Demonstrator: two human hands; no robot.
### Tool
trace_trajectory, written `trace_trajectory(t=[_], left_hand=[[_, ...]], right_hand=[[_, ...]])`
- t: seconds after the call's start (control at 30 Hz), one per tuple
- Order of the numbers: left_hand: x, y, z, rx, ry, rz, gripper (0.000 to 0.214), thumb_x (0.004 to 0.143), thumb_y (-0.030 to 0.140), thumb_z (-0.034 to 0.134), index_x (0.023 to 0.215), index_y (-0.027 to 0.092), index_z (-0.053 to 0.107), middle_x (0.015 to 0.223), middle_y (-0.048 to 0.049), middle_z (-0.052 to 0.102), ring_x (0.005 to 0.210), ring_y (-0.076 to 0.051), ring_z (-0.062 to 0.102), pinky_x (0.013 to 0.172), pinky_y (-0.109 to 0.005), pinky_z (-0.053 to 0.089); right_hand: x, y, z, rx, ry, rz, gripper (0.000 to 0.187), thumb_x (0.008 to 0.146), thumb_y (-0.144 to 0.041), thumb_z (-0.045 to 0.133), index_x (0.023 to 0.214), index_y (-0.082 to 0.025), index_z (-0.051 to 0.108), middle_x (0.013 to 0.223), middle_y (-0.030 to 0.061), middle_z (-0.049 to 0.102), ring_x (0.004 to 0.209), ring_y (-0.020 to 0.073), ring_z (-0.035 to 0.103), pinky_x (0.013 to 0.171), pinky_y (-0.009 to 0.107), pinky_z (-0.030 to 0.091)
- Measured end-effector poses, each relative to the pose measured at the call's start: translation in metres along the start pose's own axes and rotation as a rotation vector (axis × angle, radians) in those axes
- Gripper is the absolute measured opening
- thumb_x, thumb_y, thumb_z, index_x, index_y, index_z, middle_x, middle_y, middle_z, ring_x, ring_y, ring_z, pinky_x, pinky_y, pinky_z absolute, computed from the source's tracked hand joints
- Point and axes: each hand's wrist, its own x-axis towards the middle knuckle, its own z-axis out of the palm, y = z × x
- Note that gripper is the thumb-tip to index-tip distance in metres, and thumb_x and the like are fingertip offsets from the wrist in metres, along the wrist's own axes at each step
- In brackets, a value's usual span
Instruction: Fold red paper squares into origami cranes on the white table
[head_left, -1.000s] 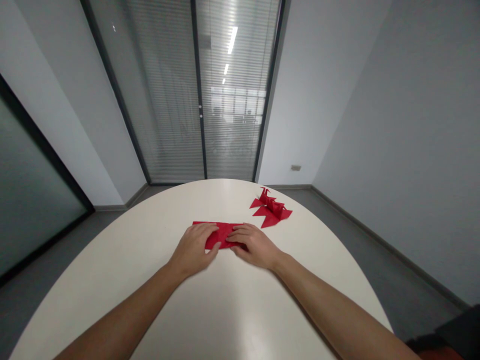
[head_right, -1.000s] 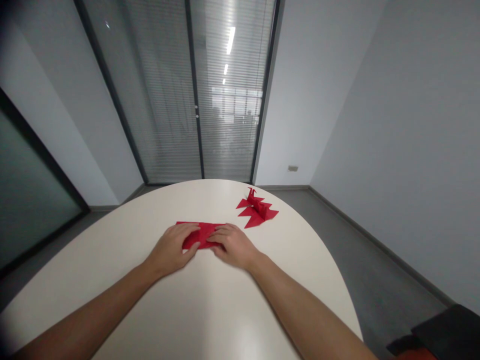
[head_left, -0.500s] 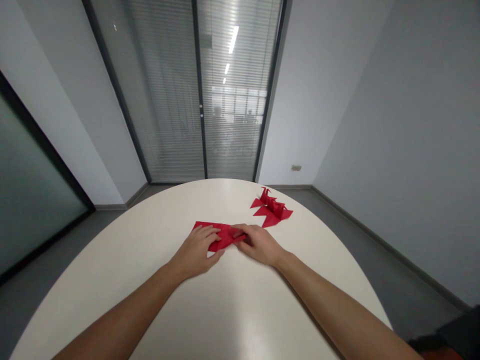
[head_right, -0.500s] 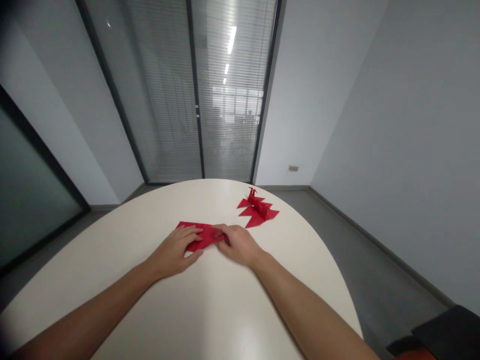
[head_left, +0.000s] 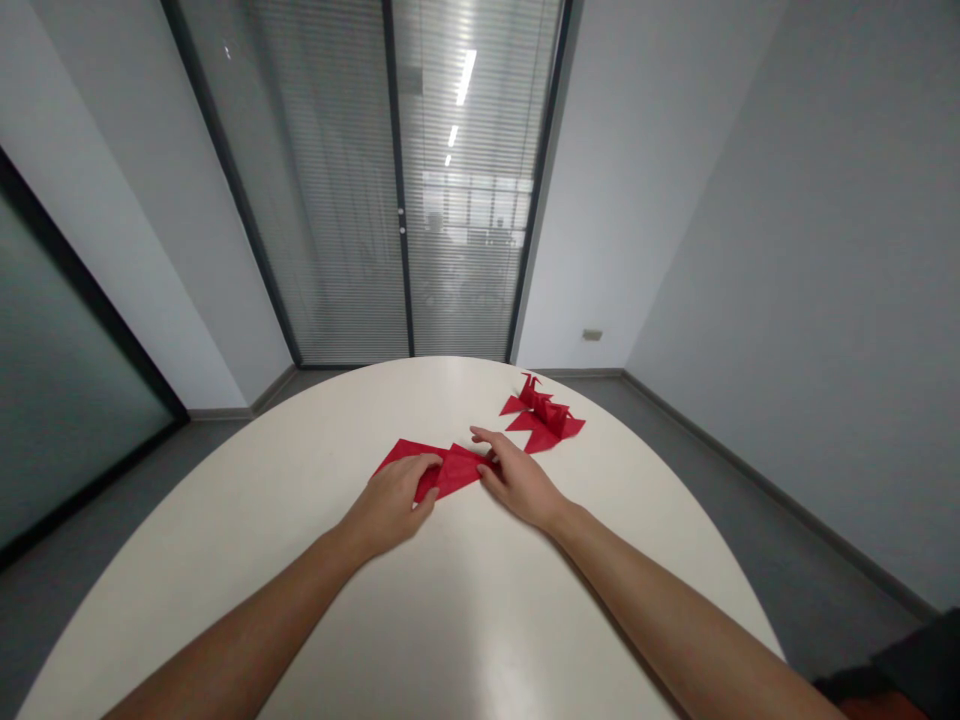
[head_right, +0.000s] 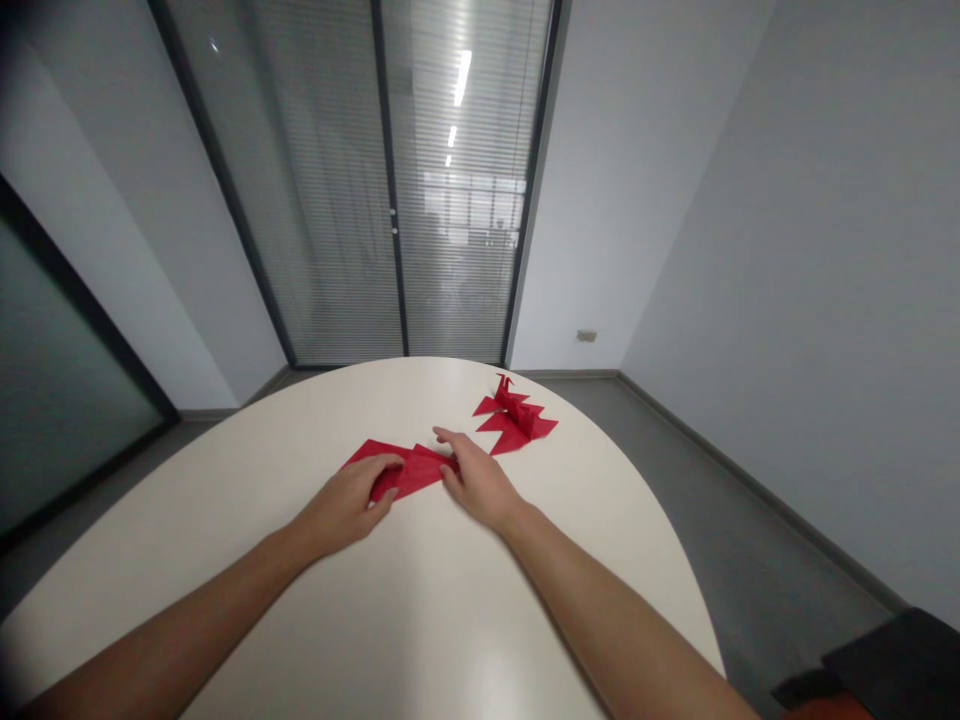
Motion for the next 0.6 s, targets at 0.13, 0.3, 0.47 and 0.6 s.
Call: trace_trajectory(t=[0.13, 0.3, 0.47, 0.6], left_hand=[[0.0, -0.002, 0.0, -0.03, -0.018, 0.047, 0.045, 0.089, 0.016, 0.054, 0.134, 0.021, 0.055, 0.133, -0.0097, 0.064, 0.119, -0.025, 0.061, 0.104, -0.044, 0.049], [0.004, -0.004, 0.001, -0.007, -0.034, 0.028, 0.043, 0.088, 0.014, 0.054, 0.13, 0.022, 0.061, 0.133, -0.0084, 0.064, 0.121, -0.025, 0.059, 0.107, -0.045, 0.048], [0.005, -0.014, 0.012, 0.048, -0.036, 0.025, 0.042, 0.09, 0.018, 0.053, 0.132, 0.02, 0.062, 0.143, -0.0118, 0.056, 0.132, -0.028, 0.052, 0.112, -0.048, 0.043], [0.005, -0.016, 0.014, 0.059, -0.042, 0.061, 0.043, 0.092, 0.021, 0.052, 0.135, 0.021, 0.06, 0.142, -0.0116, 0.057, 0.133, -0.029, 0.051, 0.112, -0.051, 0.042]], right_hand=[[0.003, -0.003, -0.003, -0.138, -0.009, -0.13, 0.045, 0.088, -0.006, 0.051, 0.13, -0.021, 0.059, 0.134, 0.012, 0.059, 0.121, 0.0241, 0.056, 0.104, 0.044, 0.046], [0.005, -0.025, -0.004, -0.238, -0.097, -0.176, 0.037, 0.094, -0.017, 0.052, 0.129, -0.02, 0.063, 0.135, 0.0114, 0.061, 0.123, 0.0264, 0.056, 0.107, 0.046, 0.043], [0.001, -0.041, 0.001, -0.166, -0.369, -0.162, 0.069, 0.097, -0.049, 0.051, 0.151, -0.01, 0.037, 0.156, 0.0192, 0.037, 0.145, 0.0306, 0.035, 0.119, 0.047, 0.029], [-0.002, -0.036, 0.0, -0.19, -0.492, -0.018, 0.081, 0.097, -0.063, 0.038, 0.156, -0.009, 0.024, 0.161, 0.0189, 0.022, 0.151, 0.0323, 0.019, 0.122, 0.051, 0.017]])
